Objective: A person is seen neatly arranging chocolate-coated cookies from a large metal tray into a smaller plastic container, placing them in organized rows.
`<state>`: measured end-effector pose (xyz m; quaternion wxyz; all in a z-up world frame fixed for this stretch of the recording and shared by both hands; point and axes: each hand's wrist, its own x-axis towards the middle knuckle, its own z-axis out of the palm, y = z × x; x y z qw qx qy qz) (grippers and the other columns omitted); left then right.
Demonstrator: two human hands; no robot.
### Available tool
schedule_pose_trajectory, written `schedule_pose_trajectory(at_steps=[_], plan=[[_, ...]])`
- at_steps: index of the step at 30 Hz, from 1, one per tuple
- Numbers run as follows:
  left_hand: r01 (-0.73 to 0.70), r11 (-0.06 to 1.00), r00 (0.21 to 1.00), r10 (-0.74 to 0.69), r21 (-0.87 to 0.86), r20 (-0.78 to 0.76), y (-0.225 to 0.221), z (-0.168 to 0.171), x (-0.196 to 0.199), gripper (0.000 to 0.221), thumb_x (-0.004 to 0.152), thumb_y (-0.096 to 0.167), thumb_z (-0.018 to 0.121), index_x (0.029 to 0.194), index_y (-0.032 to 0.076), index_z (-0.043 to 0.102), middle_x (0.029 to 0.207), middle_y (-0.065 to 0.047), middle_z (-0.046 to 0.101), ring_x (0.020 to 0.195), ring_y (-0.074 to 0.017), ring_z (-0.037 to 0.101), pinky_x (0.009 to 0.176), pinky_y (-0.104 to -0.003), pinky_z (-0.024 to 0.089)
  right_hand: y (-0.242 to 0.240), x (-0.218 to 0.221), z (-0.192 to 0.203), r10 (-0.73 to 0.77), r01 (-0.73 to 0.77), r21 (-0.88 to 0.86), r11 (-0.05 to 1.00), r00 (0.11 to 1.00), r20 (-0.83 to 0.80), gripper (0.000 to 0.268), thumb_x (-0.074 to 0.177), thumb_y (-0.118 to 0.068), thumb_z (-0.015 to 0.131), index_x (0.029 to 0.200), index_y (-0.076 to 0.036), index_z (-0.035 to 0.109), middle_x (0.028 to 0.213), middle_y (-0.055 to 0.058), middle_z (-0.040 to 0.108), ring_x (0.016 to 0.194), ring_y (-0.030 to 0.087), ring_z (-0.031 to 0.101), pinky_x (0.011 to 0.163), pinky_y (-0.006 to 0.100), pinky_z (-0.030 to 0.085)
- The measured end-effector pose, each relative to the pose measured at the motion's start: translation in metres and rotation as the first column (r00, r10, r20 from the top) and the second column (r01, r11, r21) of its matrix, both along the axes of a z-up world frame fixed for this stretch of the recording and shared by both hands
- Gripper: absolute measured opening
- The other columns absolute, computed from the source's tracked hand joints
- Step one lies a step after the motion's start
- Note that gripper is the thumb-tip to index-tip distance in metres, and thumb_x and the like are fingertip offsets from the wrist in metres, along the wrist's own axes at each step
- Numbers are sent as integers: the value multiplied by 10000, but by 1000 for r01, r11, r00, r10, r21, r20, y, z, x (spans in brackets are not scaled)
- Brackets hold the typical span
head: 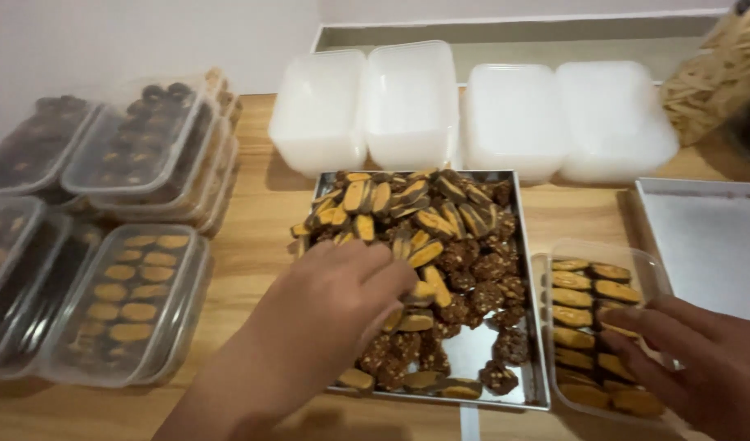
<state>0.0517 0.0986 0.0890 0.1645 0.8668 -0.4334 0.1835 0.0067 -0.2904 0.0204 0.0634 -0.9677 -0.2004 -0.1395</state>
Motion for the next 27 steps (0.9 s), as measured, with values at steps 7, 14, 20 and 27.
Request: schedule_pose_trajectory(at_steps=[7, 14, 20, 27], plan=[[263, 965, 918, -249, -5, 309, -39, 11, -29, 106, 1069, 86, 638, 1061, 66, 742, 785, -22, 500, 672, -180, 473, 674, -340, 427, 14, -15, 3, 136, -166, 169, 971, 975, 176, 463, 763, -369, 824, 1204, -278, 712, 835, -62, 738, 627, 114, 699, 583, 294, 544], [222, 968, 767, -248, 118, 592, -62, -36, -28, 91, 1063, 209, 639, 1144, 252, 639, 926, 76, 525, 760, -95, 512, 722, -258, 489, 51, -14, 40, 467, -506, 234, 830, 861, 203, 404, 893, -344, 764, 1211, -107, 686, 857, 45, 681, 619, 146, 657, 542, 280, 516], [249, 966, 790, -246, 71, 561, -67, -45, -34, 119, 1069, 151, 604, 1165, 199, 654, 1017, 59, 530, 803, -83, 512, 748, -255, 520, 54, -16, 42, 542, -572, 224, 789, 820, 184, 291, 930, -293, 735, 1136, -88, 715, 932, 68, 701, 650, 180, 686, 528, 320, 514], [206, 978, 912, -188, -10, 365, -55, -26, -31, 312, 1076, 242, 641, 1359, 115, 603, 913, -11, 552, 747, -174, 526, 806, -412, 522, 27, -1, 27, 311, -307, 167, 937, 951, 4, 222, 764, -228, 860, 934, -212, 717, 830, -70, 731, 560, 82, 680, 407, 247, 562]])
